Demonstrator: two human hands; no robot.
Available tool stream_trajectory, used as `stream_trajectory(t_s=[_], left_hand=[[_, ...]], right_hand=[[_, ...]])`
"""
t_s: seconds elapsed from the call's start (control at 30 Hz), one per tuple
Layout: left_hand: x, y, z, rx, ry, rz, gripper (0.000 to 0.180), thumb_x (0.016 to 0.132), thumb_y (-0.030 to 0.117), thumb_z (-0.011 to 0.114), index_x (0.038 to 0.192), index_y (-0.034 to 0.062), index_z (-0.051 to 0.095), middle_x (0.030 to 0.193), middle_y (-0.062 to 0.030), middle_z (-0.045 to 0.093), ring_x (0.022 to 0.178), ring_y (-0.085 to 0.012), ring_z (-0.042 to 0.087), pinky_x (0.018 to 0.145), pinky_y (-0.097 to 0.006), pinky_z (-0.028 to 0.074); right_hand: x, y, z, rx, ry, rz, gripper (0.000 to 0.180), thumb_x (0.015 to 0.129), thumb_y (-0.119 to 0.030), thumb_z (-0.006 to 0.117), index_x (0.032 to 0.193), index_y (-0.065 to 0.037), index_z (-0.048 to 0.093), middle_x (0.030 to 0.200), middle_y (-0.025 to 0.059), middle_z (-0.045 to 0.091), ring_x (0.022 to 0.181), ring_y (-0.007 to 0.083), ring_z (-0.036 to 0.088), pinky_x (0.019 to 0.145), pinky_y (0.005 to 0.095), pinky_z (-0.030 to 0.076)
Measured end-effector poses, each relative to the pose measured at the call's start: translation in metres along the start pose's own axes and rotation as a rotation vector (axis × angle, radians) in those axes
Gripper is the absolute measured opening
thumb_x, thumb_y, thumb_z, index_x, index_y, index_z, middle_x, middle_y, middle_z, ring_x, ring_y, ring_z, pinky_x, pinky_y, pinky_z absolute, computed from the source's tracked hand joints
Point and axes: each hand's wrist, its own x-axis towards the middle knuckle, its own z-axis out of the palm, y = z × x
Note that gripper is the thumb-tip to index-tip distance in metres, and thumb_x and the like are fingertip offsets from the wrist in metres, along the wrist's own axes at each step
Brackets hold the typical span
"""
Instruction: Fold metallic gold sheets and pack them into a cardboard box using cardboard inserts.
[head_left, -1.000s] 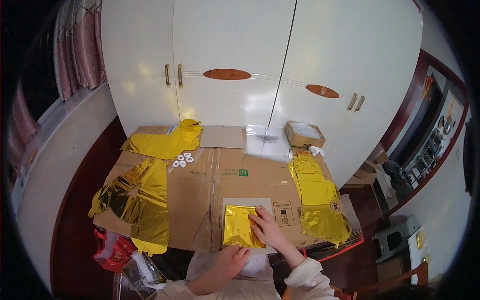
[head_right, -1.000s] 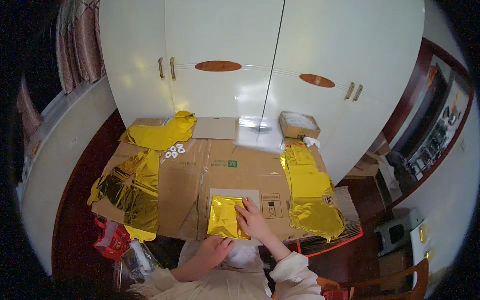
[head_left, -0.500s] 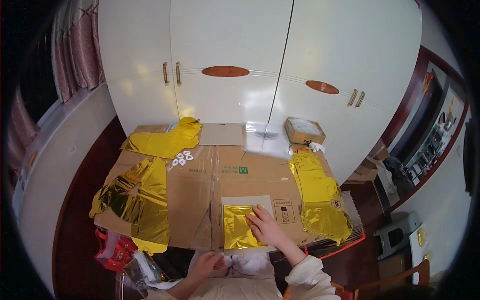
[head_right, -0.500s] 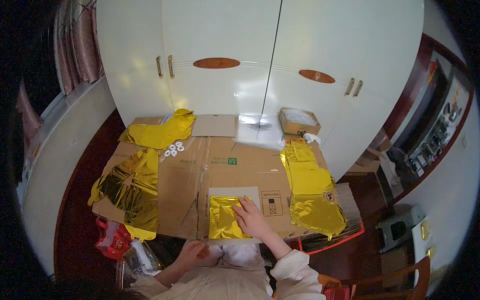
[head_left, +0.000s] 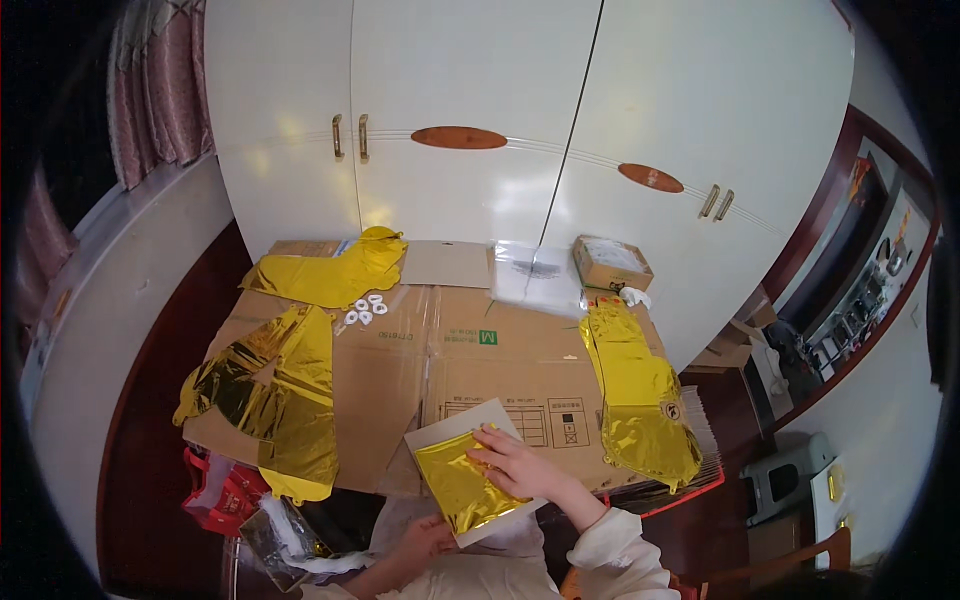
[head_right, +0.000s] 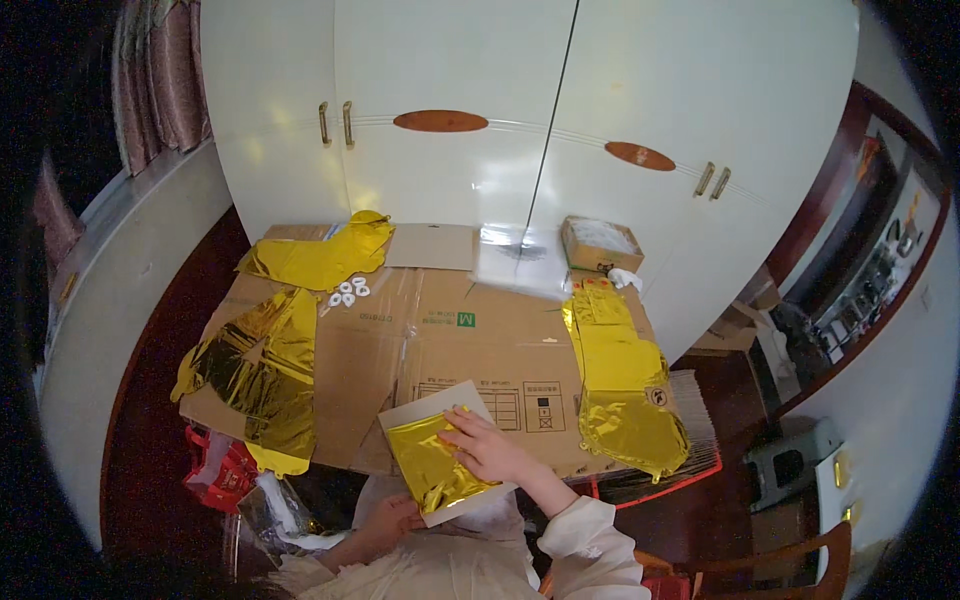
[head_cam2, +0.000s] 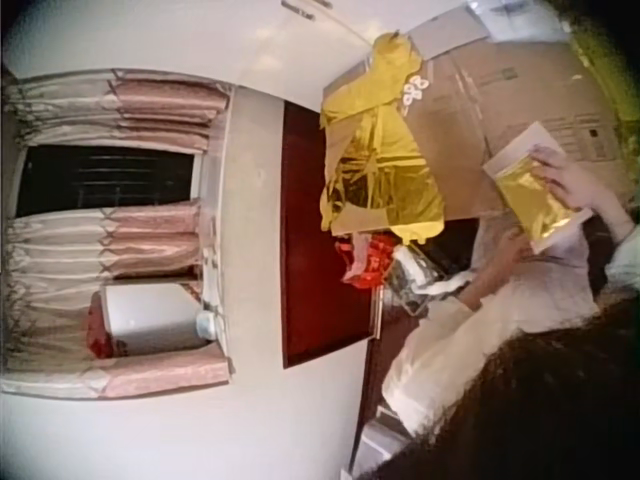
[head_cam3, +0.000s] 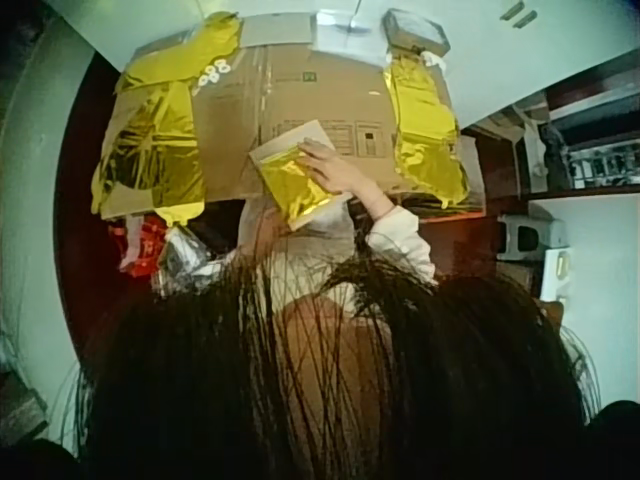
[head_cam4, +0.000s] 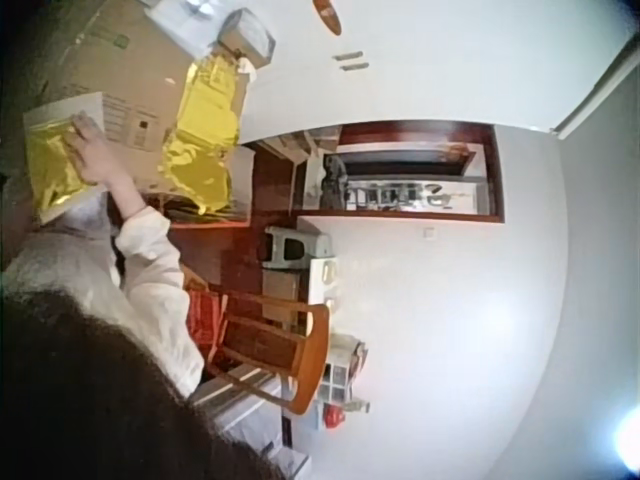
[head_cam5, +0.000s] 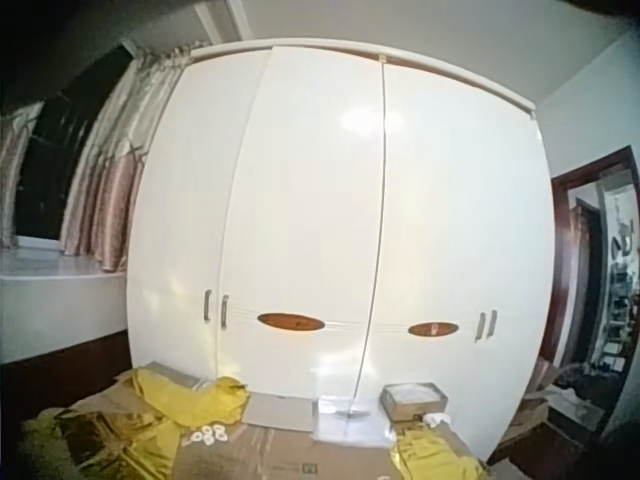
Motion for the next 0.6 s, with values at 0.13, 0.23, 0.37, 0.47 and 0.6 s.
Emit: stream_trajectory(t_s=[0.13, 0.23, 0.37, 0.47, 0.6], left_hand=[[0.001, 0.017, 0.007, 0.048, 0.114, -0.001, 0.021, 0.098, 0.021, 0.056, 0.103, 0.0019, 0.064, 0.096, -0.0087, 0.069, 0.081, -0.014, 0.067, 0.078, -0.028, 0.054], [0.006, 0.014, 0.006, 0.244, 0.194, 0.033, 0.022, 0.097, 0.021, 0.056, 0.102, 0.0009, 0.063, 0.092, -0.009, 0.069, 0.078, -0.0154, 0.067, 0.074, -0.03, 0.056], [0.023, -0.031, -0.025, 0.178, 0.218, 0.066, 0.026, 0.097, 0.024, 0.057, 0.1, -0.0009, 0.063, 0.089, -0.0114, 0.068, 0.077, -0.0192, 0.067, 0.069, -0.033, 0.056], [0.033, -0.06, -0.044, 0.09, 0.244, 0.149, 0.024, 0.096, 0.02, 0.056, 0.104, -0.0018, 0.061, 0.092, -0.0138, 0.067, 0.079, -0.0209, 0.067, 0.068, -0.035, 0.057], [0.038, -0.056, -0.033, 0.276, 0.309, 0.23, 0.031, 0.096, 0.025, 0.056, 0.11, -0.0026, 0.06, 0.098, -0.0152, 0.067, 0.087, -0.0235, 0.065, 0.074, -0.036, 0.054]], right_hand=[[0.009, 0.003, 0.002, 0.008, -0.03, -0.051, 0.042, 0.089, -0.013, 0.06, 0.13, -0.006, 0.055, 0.146, 0.0221, 0.04, 0.137, 0.0423, 0.034, 0.115, 0.0474, 0.029], [0.014, 0.008, -0.005, 0.098, -0.061, -0.093, 0.042, 0.09, -0.013, 0.059, 0.13, -0.004, 0.054, 0.146, 0.021, 0.04, 0.139, 0.0407, 0.033, 0.115, 0.046, 0.028], [0.043, 0.046, -0.033, 0.208, -0.025, -0.013, 0.043, 0.09, -0.014, 0.059, 0.132, -0.005, 0.054, 0.143, 0.0201, 0.045, 0.136, 0.0389, 0.039, 0.111, 0.0452, 0.033], [0.082, 0.095, -0.078, 0.081, 0.032, 0.369, 0.045, 0.09, -0.019, 0.056, 0.134, -0.007, 0.052, 0.141, 0.0192, 0.048, 0.131, 0.0376, 0.044, 0.108, 0.0416, 0.037], [0.103, 0.207, -0.107, -0.413, 0.27, 0.386, 0.056, 0.085, -0.016, 0.056, 0.139, -0.007, 0.043, 0.131, 0.0237, 0.054, 0.121, 0.0393, 0.051, 0.102, 0.0454, 0.042]])
